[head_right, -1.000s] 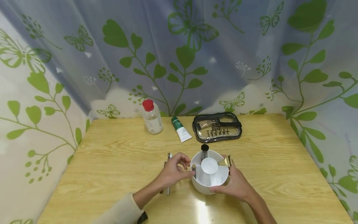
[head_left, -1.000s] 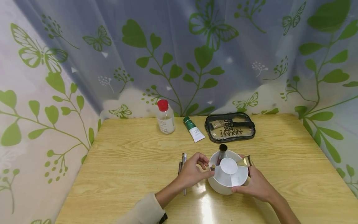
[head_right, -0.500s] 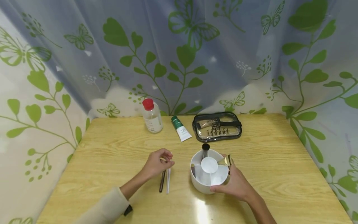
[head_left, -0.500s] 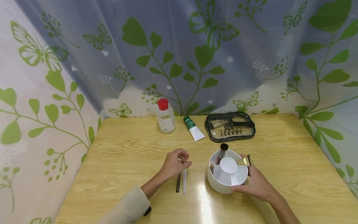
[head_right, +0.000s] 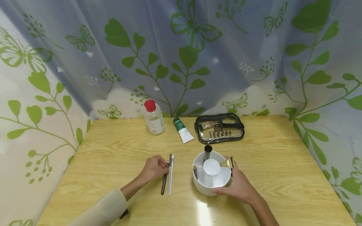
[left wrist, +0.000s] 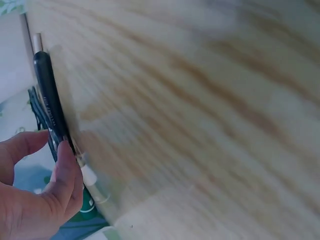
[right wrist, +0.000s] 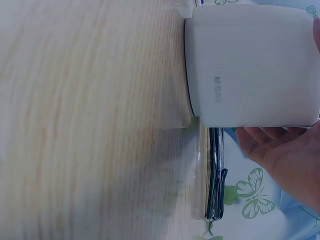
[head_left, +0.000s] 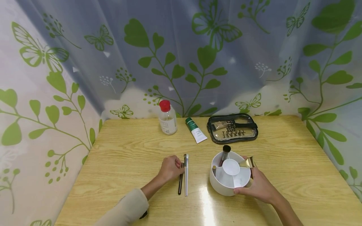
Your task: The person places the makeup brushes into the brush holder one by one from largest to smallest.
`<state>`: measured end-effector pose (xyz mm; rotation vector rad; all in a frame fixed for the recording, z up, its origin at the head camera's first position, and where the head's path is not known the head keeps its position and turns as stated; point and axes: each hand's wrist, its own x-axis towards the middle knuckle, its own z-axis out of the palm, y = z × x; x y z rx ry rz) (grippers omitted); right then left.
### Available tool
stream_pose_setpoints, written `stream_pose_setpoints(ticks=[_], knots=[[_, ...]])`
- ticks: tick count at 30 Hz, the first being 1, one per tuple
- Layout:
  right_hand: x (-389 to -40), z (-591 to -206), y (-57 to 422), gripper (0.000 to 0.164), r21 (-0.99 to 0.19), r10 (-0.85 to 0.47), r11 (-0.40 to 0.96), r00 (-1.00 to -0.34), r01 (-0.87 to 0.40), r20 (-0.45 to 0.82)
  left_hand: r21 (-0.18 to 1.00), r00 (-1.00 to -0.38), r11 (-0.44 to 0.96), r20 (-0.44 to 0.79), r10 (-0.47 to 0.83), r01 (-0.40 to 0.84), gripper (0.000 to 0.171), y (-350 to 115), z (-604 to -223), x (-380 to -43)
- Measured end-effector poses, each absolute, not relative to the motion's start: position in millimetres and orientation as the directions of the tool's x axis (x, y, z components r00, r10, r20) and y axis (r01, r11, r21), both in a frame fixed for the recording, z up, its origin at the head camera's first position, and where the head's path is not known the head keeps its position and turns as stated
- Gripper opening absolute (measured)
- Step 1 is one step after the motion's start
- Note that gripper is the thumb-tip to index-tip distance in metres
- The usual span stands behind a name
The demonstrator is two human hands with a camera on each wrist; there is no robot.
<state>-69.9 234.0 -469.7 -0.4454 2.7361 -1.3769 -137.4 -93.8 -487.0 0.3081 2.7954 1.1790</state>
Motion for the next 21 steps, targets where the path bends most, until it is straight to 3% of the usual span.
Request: stream_pose_setpoints(ticks=[19, 21], knots=[[-70.2, -470.2, 234.6, 0.104, -0.795, -0.278, 0.562, -0.957, -0.230, 0.081, 0.656, -0.988, 0.749, -0.035, 0.152, 0.092, 0.009, -91.7, -491.2, -139.8], [-70.3, -470.3, 234.5, 0.104, -0.793, -0.278, 0.563, -0.957, -0.232, 0.082, 0.651, -0.987, 0.755, -0.051, 0.152, 0.083, 0.014, -90.7, -490.9, -140.5]])
